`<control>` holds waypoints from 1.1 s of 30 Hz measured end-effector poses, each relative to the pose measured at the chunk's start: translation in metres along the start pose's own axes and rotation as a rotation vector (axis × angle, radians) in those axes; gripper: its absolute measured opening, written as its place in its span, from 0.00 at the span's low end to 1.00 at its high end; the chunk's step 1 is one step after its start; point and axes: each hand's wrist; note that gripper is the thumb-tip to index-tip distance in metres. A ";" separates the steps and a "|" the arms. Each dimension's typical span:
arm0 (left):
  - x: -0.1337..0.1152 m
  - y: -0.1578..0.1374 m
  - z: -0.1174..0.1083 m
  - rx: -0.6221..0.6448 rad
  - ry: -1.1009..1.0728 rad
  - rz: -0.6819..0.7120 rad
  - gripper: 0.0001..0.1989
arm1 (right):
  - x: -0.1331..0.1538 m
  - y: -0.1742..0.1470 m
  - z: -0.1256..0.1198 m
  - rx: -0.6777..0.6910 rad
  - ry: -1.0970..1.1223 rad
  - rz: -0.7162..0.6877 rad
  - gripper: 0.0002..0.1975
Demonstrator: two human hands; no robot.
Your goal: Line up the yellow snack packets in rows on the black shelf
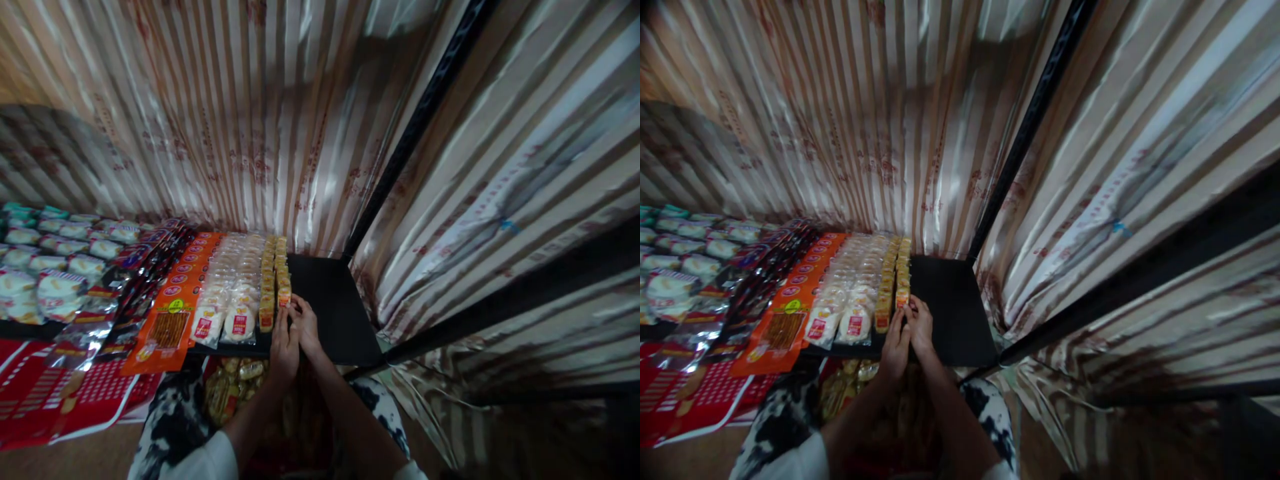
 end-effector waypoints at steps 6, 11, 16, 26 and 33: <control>-0.003 0.005 -0.001 0.044 0.071 -0.046 0.23 | -0.010 0.006 0.004 0.001 -0.042 -0.023 0.18; -0.004 0.006 0.000 0.062 0.123 -0.034 0.23 | -0.021 0.011 0.007 0.019 -0.090 -0.050 0.21; -0.005 0.007 0.000 0.072 0.138 -0.063 0.24 | -0.022 0.012 0.010 0.042 -0.126 -0.093 0.21; 0.003 0.008 0.002 0.085 0.144 -0.049 0.24 | -0.016 0.009 0.009 0.050 -0.239 -0.101 0.23; -0.006 0.002 -0.003 0.085 0.105 -0.028 0.24 | -0.026 0.011 0.010 0.057 -0.058 -0.066 0.27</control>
Point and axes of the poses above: each hand's wrist, its own y-axis towards the middle knuckle, its own z-axis out of the palm, x = y × z, and after that the axes turned 2 degrees about -y, right-handed
